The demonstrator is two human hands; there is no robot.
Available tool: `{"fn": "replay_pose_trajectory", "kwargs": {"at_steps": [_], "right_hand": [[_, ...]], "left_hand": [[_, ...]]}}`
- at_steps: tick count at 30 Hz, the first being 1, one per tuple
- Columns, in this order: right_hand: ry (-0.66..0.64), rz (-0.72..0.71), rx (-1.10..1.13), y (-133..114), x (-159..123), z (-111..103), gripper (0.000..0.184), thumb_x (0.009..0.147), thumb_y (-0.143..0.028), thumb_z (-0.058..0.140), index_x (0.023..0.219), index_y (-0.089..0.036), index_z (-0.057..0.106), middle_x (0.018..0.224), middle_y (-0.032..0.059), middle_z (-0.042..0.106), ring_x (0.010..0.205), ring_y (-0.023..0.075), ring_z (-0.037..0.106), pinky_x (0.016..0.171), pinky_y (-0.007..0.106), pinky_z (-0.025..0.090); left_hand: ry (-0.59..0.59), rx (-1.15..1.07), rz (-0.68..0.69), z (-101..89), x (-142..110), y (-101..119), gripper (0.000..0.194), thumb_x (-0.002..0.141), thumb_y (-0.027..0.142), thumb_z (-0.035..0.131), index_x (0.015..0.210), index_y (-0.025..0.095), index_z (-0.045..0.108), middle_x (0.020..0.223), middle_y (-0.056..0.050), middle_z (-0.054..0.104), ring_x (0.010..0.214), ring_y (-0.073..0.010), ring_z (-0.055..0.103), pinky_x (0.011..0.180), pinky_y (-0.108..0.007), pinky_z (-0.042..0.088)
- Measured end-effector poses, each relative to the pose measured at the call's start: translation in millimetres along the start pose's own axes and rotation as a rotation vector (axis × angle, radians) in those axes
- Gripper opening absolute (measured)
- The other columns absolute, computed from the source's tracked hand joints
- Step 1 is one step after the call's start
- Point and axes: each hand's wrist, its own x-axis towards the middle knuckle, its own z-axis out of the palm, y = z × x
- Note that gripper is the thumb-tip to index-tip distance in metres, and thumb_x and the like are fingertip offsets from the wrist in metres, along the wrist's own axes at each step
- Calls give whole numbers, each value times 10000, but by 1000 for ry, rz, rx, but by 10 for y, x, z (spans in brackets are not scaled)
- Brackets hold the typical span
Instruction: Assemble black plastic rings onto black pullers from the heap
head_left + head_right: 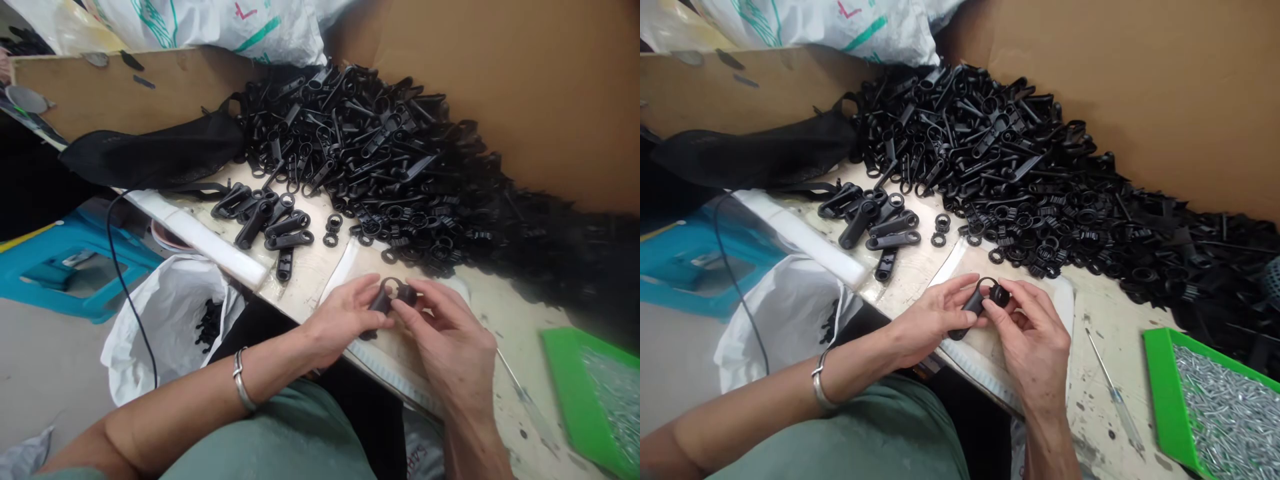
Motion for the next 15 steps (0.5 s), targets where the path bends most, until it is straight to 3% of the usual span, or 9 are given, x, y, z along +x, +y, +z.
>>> {"fn": "replay_pose_trajectory", "kwargs": {"at_steps": [4,11,15], "right_hand": [[-40,-51,-12,8,16,-41,217,862,-313,773,1074,-266,767,1074,9,686,774,118,626,656,217,577],[-32,-105,-73,-27,0,-43,200,883,-317,756,1071,-249,759,1092,23,682,844,142,648,697,235,596],[-51,-58,-61,28,6,-39,220,862,-342,775,1051,-235,744,1091,34,675,833,149,653,679,245,599]], "left_hand": [[-170,98,50,-3,18,13,478,719,70,721,1189,159,701,1292,-112,674,1241,-268,593,1048,-359,426],[-200,120,72,-12,13,8,443,730,159,793,1168,178,733,1242,-106,707,1232,-278,611,1124,-410,395],[-222,155,80,-13,-4,15,449,754,123,735,1199,177,724,1267,-110,702,1255,-281,608,1137,-422,397]]}}
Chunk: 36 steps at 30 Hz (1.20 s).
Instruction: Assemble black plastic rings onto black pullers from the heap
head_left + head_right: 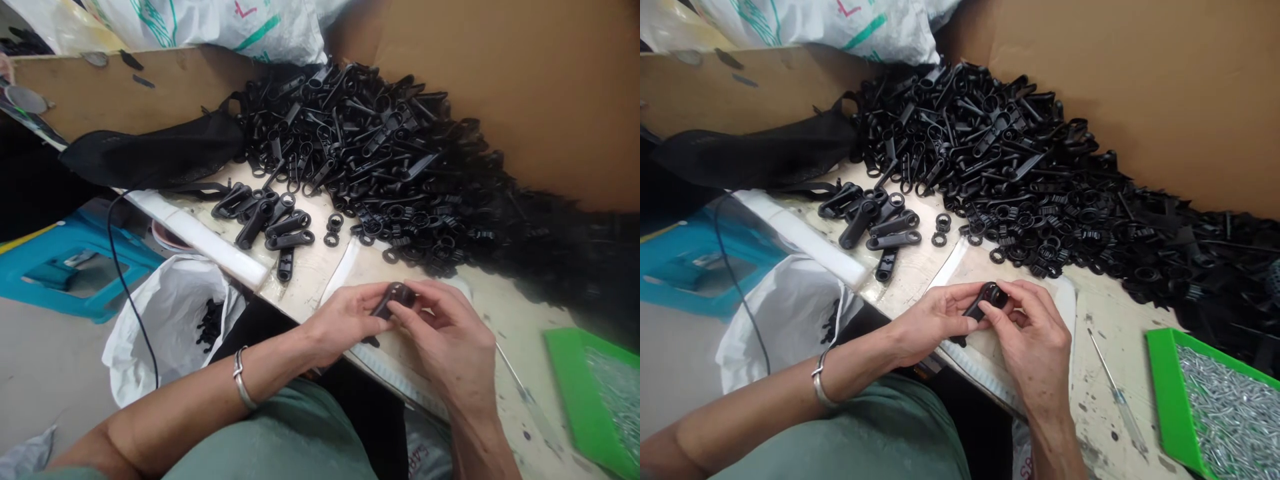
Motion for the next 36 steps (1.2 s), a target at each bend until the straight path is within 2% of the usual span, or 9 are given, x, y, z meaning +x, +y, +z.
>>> {"fn": "replay_pose_trajectory", "kwargs": {"at_steps": [3,8,10,14,18,22,28,32,36], "right_hand": [[-36,26,7,42,19,-11,210,840,-352,793,989,-225,720,1010,31,678,776,153,650,652,259,601],[-30,-113,-168,-40,7,-22,195,902,-374,729,1007,-210,725,989,40,674,762,153,648,690,272,621],[-21,-104,-153,-78,-33,-20,256,914,-387,715,1085,-198,734,1058,54,674,825,161,676,729,262,634],[-53,9,-58,-100,-111,-30,340,923,-375,709,1221,-213,721,1200,50,671,881,157,698,813,258,636],[-2,-29,-64,-107,-123,-44,271,923,-312,714,1176,-218,744,1152,39,690,826,143,686,775,262,642],[55,-86,-84,-97,-95,-35,233,911,-282,739,1133,-212,747,1084,41,690,835,152,676,746,270,637],[60,-95,-87,-76,-80,-7,220,906,-273,752,1119,-219,748,1035,31,706,841,162,671,693,259,607],[119,-161,-133,-108,-93,69,224,934,-254,714,1150,-198,737,1047,51,684,796,157,659,694,276,605],[167,-263,-197,-129,-95,110,217,943,-213,700,1157,-201,729,1064,70,675,819,177,664,712,316,613]], "left_hand": [[-24,56,26,-35,-4,-16,510,763,41,636,1246,191,704,1276,-87,707,1266,-259,612,1138,-398,404],[-78,139,137,-86,1,-72,625,768,-32,549,1313,249,669,1342,-23,685,1348,-206,561,1152,-324,396],[-79,89,150,-79,-4,-85,627,765,-37,552,1307,253,675,1347,-20,683,1348,-204,564,1169,-327,386],[-42,-9,134,-45,-22,-73,594,744,-29,588,1263,234,706,1312,-41,704,1328,-230,585,1176,-362,395],[0,-3,105,-19,-32,-44,546,759,-10,615,1239,229,719,1308,-45,706,1335,-242,579,1181,-381,394],[-25,18,110,-13,-49,-22,546,784,-4,613,1268,233,703,1357,-47,676,1364,-240,552,1211,-384,361],[-55,57,40,-71,-88,48,565,786,15,665,1315,214,669,1418,-78,629,1418,-258,492,1231,-407,332],[-66,20,41,-101,-63,24,492,841,104,702,1318,219,665,1436,-95,613,1397,-259,514,1184,-395,388],[22,45,30,-108,-17,-18,436,875,293,749,1288,174,677,1373,-139,654,1294,-282,599,1103,-392,453]]}}
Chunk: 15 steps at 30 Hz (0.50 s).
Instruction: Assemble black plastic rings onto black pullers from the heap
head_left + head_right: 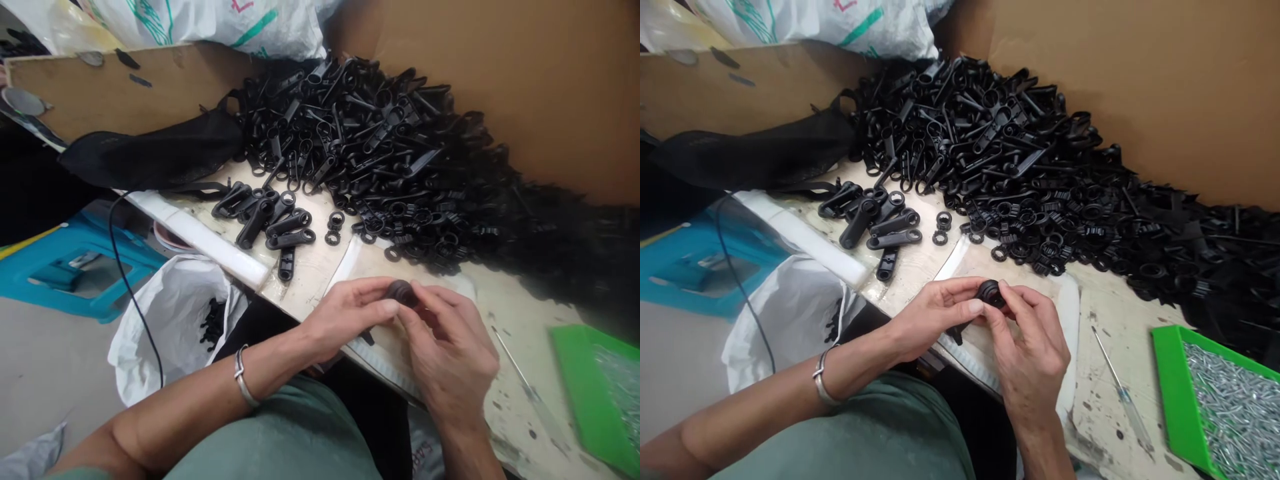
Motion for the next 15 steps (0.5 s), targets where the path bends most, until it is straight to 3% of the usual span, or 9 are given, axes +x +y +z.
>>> {"fn": "replay_pose_trajectory", "kwargs": {"at_steps": [3,7,10,15], "right_hand": [[-13,-17,-17,1,5,-26,225,947,-212,697,1169,-236,721,1049,59,682,800,179,665,694,328,616],[21,1,-19,29,-15,-51,234,913,-225,750,1145,-239,722,1001,50,682,769,168,648,623,291,588],[47,29,-2,76,-34,-53,210,919,-236,743,1127,-227,718,977,52,669,780,172,645,617,287,579],[-227,26,56,116,16,-150,258,977,-254,661,1232,-221,681,1028,41,654,814,153,657,725,281,592]], "left_hand": [[-45,43,0,-7,-2,33,425,904,312,712,1308,187,665,1390,-129,641,1300,-283,589,1066,-376,474],[-183,76,-32,18,-40,136,489,899,147,652,1377,240,613,1440,-76,606,1387,-249,509,1060,-308,447],[-194,93,-83,55,-48,176,523,883,114,627,1385,257,603,1396,-73,634,1280,-247,593,991,-318,475],[-139,201,-38,39,-17,136,500,843,84,609,1325,209,648,1322,-78,670,1259,-251,596,1049,-345,453]]}}
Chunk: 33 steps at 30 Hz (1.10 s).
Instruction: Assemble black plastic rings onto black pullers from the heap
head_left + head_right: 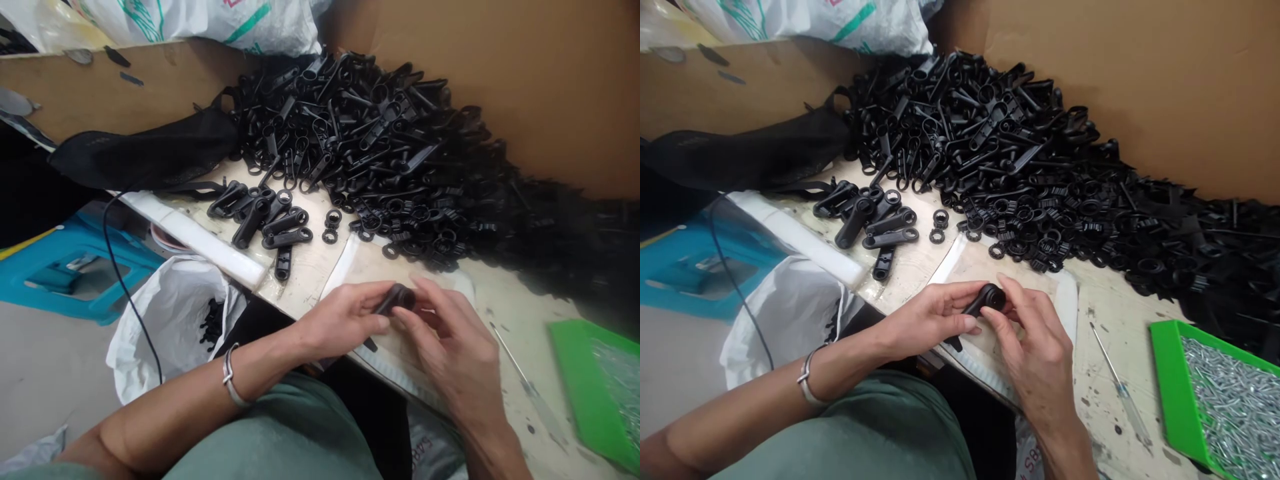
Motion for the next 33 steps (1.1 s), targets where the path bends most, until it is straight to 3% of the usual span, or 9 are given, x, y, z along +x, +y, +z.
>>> {"fn": "replay_pose_trajectory", "kwargs": {"at_steps": [2,9,14,19,25,29,33], "right_hand": [[-38,-49,-17,-21,12,-45,269,984,-223,645,1251,-225,677,1040,41,653,843,153,655,726,271,578],[125,-41,-52,-29,-70,43,304,937,-176,707,1233,-244,700,1018,35,651,785,148,646,688,276,576],[154,-47,-18,11,-80,89,328,920,-166,727,1236,-253,698,1014,38,666,805,164,657,693,296,588],[47,-106,1,-36,-56,58,337,955,-154,666,1283,-233,676,1007,49,653,827,160,657,714,273,590],[-76,126,217,-17,-121,-32,355,953,-386,664,1296,-295,683,1177,40,713,889,193,742,752,250,642],[-89,305,243,80,-67,-106,310,901,-496,674,1120,-298,771,951,-9,788,707,192,760,558,182,617],[-149,361,239,43,33,-62,279,840,-528,666,793,-288,802,581,-31,709,411,189,657,332,187,506]], "left_hand": [[4,49,23,-11,7,-19,497,834,71,600,1308,210,659,1297,-63,681,1245,-240,599,1074,-345,435],[26,-32,-77,60,-18,46,461,857,79,577,1295,198,658,1203,-66,704,1102,-201,636,892,-277,464],[12,78,5,67,-58,47,406,906,131,564,1299,188,649,1195,-80,677,1249,-247,575,1030,-337,453],[26,84,23,18,-58,-50,416,912,153,581,1323,196,637,1174,-75,682,1240,-245,581,1035,-342,453],[190,17,-39,-18,-48,-24,320,867,310,698,1128,126,720,996,-70,683,890,-167,619,782,-262,495],[148,219,25,24,-113,79,240,929,297,586,1081,159,711,909,-31,648,812,-132,581,727,-224,479],[117,418,34,69,-142,65,211,960,276,484,1028,177,658,767,-1,612,642,-112,588,638,-216,479]]}}
